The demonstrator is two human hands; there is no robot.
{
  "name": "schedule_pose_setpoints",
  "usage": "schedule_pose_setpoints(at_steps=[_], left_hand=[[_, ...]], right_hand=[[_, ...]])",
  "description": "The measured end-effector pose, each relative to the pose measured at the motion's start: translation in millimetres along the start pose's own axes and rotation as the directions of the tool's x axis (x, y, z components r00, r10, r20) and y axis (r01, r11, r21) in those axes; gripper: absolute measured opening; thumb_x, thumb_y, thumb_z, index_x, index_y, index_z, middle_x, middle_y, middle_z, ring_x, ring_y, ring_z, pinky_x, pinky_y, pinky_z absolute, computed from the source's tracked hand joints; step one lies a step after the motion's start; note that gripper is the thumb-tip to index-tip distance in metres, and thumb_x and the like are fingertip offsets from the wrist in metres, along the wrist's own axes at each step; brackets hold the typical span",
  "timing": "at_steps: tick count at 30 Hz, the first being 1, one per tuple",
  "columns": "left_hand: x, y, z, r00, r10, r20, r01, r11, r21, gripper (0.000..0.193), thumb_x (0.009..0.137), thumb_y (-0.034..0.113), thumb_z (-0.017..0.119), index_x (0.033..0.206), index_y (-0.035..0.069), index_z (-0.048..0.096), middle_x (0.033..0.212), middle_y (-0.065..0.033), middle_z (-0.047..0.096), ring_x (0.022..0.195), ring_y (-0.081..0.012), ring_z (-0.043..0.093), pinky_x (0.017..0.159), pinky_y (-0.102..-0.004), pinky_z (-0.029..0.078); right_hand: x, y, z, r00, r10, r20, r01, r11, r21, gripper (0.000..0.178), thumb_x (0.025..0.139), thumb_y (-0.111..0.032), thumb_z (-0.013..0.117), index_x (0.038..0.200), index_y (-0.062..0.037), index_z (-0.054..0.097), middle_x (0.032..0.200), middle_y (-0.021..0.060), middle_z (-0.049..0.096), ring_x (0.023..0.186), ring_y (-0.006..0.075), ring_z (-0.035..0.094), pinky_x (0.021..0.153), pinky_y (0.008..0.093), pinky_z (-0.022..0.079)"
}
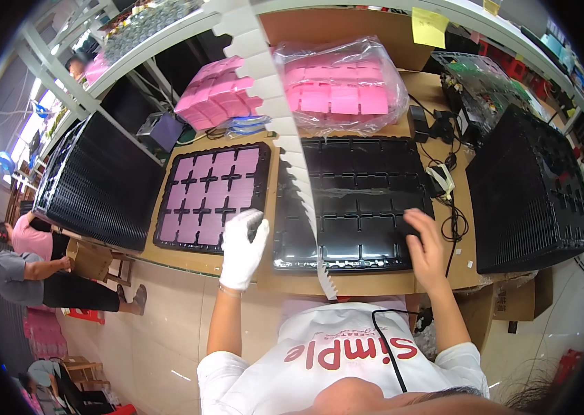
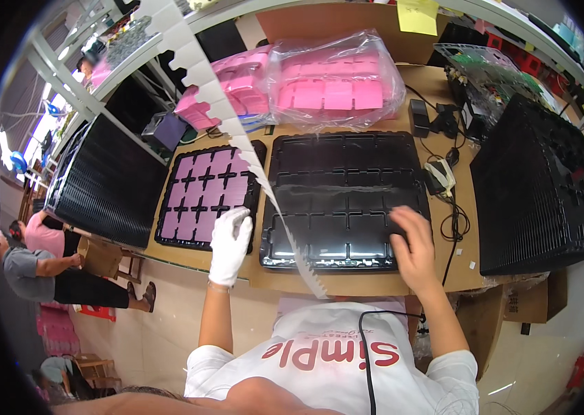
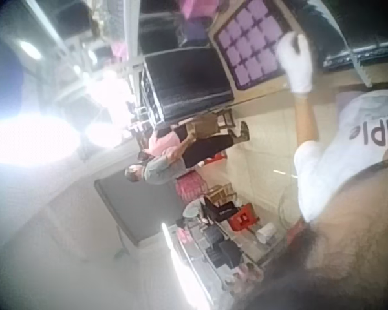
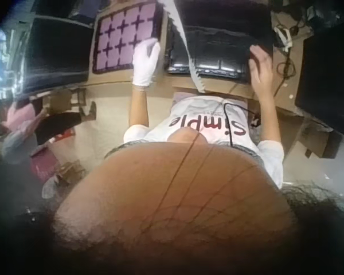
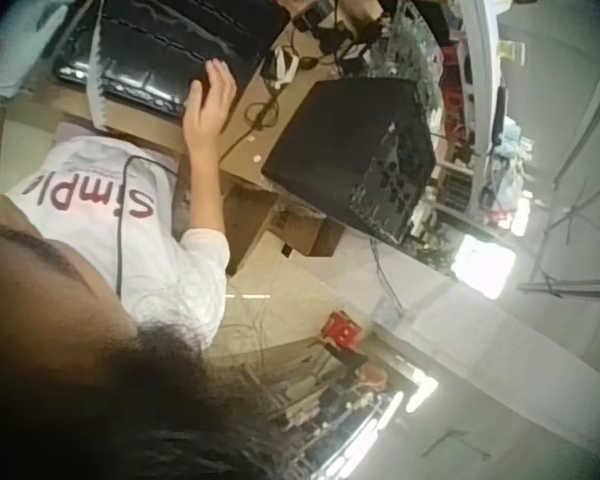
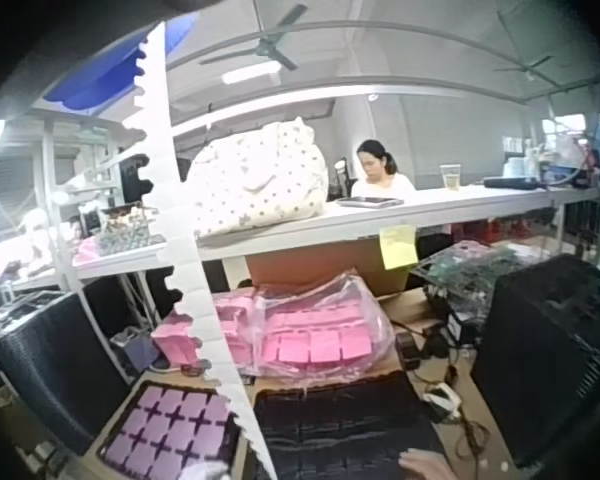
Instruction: The person places a black plastic tray on a table and applies a strip of white adhesive tape to its surface. They then pick up a pink plastic insert and place it into the tray, pressing it down to secure it. This process is repeated for multiple trays, with the person consistently applying tape and inserting the pink components.
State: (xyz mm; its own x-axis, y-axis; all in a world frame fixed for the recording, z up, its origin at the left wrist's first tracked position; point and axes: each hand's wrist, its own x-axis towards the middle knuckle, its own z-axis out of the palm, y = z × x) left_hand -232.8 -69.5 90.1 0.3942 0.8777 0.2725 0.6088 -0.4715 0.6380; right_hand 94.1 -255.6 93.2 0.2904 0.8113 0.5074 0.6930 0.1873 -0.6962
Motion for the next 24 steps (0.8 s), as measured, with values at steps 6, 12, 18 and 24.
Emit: schedule_pose_setpoints(at_steps=[6, 12, 18, 24], left_hand=[[-39.8, 82.3, 14.2, 0.943, 0.131, 0.307, -0.09, 0.985, -0.145, 0.029, 0.088, 0.017, 0.067, 0.115, 0.008, 0.071, 0.1, -0.0124, 0.073, 0.08, -0.0192, 0.069, 0.074, -0.0305, 0.055], [-34.8, 80.5, 5.8, 0.927, -0.341, 0.158, 0.335, 0.559, -0.758, 0.03, 0.096, 0.018, 0.059, 0.117, -0.003, 0.067, 0.089, -0.0092, 0.073, 0.059, -0.0043, 0.056, 0.051, -0.0161, 0.037], [-41.7, 58.7, 25.2, 0.922, -0.172, 0.347, 0.367, 0.677, -0.638, 0.03, 0.09, 0.014, 0.069, 0.117, 0.002, 0.068, 0.103, -0.0064, 0.07, 0.08, -0.0085, 0.061, 0.072, -0.0232, 0.049], [-32.9, 57.8, 27.3, 0.903, -0.349, 0.252, 0.411, 0.527, -0.744, 0.022, 0.092, 0.011, 0.066, 0.11, -0.002, 0.069, 0.097, -0.008, 0.07, 0.073, -0.0093, 0.063, 0.066, -0.0211, 0.051]], right_hand=[[14.8, -28.8, 63.9, 0.931, -0.008, 0.364, -0.096, 0.959, 0.267, 0.035, 0.085, -0.005, 0.069, 0.119, -0.004, 0.063, 0.117, 0.0115, 0.065, 0.103, 0.0236, 0.061, 0.085, 0.0321, 0.052], [1.9, -34.7, 94.2, 0.729, 0.049, 0.683, -0.385, 0.855, 0.349, 0.031, 0.087, -0.017, 0.073, 0.113, -0.0053, 0.061, 0.103, 0.0074, 0.073, 0.09, 0.0132, 0.067, 0.08, 0.0275, 0.05], [20.9, -43.7, 104.1, 0.582, 0.116, 0.805, -0.712, 0.552, 0.435, 0.031, 0.088, -0.02, 0.072, 0.105, 0.004, 0.064, 0.094, 0.011, 0.073, 0.083, 0.0125, 0.068, 0.075, 0.0283, 0.053], [15.7, -40.0, 100.8, 0.759, 0.203, 0.618, -0.543, 0.722, 0.43, 0.012, 0.089, -0.007, 0.07, 0.097, 0.0015, 0.066, 0.092, 0.0073, 0.07, 0.083, 0.0103, 0.067, 0.074, 0.0234, 0.054]])
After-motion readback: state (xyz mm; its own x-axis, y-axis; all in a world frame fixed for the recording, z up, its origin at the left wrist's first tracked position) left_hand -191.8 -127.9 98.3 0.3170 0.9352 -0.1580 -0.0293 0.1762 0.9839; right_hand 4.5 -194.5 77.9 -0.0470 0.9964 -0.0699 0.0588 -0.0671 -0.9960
